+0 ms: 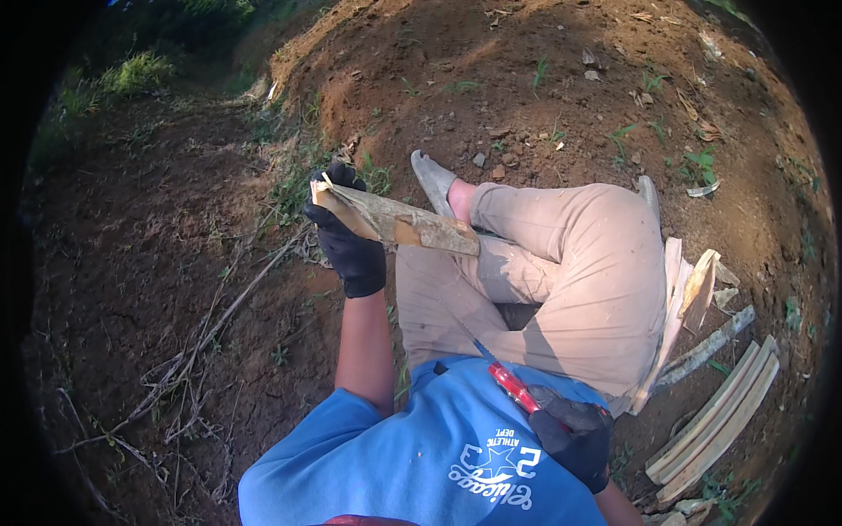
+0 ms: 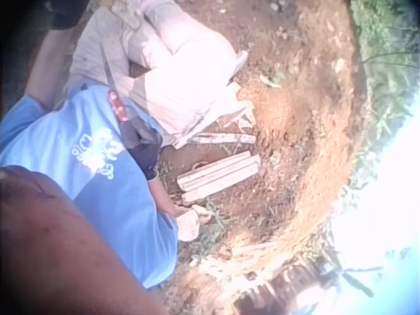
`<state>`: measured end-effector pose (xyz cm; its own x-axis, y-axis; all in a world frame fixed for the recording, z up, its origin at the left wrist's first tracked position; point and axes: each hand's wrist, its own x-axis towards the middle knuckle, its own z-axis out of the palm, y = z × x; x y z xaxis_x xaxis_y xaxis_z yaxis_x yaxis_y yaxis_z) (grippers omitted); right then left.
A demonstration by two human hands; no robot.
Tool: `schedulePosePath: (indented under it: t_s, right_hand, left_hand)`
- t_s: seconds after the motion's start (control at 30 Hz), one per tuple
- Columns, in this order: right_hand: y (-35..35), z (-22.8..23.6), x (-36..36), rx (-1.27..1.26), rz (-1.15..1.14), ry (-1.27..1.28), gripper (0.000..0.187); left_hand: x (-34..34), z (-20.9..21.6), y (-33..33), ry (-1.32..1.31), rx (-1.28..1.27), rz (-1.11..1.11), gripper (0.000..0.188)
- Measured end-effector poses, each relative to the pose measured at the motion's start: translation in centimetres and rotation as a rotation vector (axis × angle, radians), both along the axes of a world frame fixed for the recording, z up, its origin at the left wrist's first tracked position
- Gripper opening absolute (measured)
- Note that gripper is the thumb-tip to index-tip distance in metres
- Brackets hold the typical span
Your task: The person uses a hand saw to cut through a piece of wood while sitting on the ground outdoors, holding the wood steady with their hands and legs.
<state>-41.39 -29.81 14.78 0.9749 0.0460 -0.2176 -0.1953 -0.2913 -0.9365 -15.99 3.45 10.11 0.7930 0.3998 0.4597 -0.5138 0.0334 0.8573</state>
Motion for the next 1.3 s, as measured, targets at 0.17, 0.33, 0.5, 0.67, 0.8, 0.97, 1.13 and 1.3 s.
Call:
schedulePosePath:
  t_s: [0.17, 0.33, 0.5, 0.67, 0.8, 0.97, 1.13, 1.3]
  right_hand:
    - [-2.4, -2.2, 1.3, -0.397, 0.353, -0.303, 0.033]
    - [-2.1, -1.2, 0.5, -0.008, 0.079, 0.006, 0.036]
    - [-3.8, 1.7, 0.0, -0.362, 0.124, -0.258, 0.032]
    - [-5.1, 3.1, 1.4, -0.384, 0.267, -0.287, 0.037]
    - [-4.1, 3.4, 0.0, -0.379, 0.272, -0.304, 0.036]
    - [-2.0, 4.3, -0.9, -0.324, 0.107, -0.316, 0.031]
    - [-1.3, 2.2, 0.7, 0.019, 0.012, -0.011, 0.037]
    - [-1.0, 0.6, 2.3, -0.229, 0.206, -0.221, 0.027]
  left_hand:
    - [-1.1, 0.1, -0.7, 0.041, 0.005, 0.056, 0.077]
    - [-0.8, 0.2, 0.3, 0.045, 0.083, 0.002, 0.079]
    - [-0.2, 0.6, -0.6, 0.015, 0.043, -0.009, 0.084]
    - [-1.9, 0.4, 0.2, 0.044, 0.106, 0.087, 0.086]
    - [-2.4, 1.1, -1.3, 0.061, 0.212, 0.117, 0.085]
    - [-4.2, 0.9, -3.4, 0.163, 0.243, 0.150, 0.077]
    - [-4.4, 0.9, -3.1, 0.142, 0.239, 0.177, 0.074]
    - [-4.2, -0.8, -1.9, 0.237, 0.251, 0.194, 0.074]
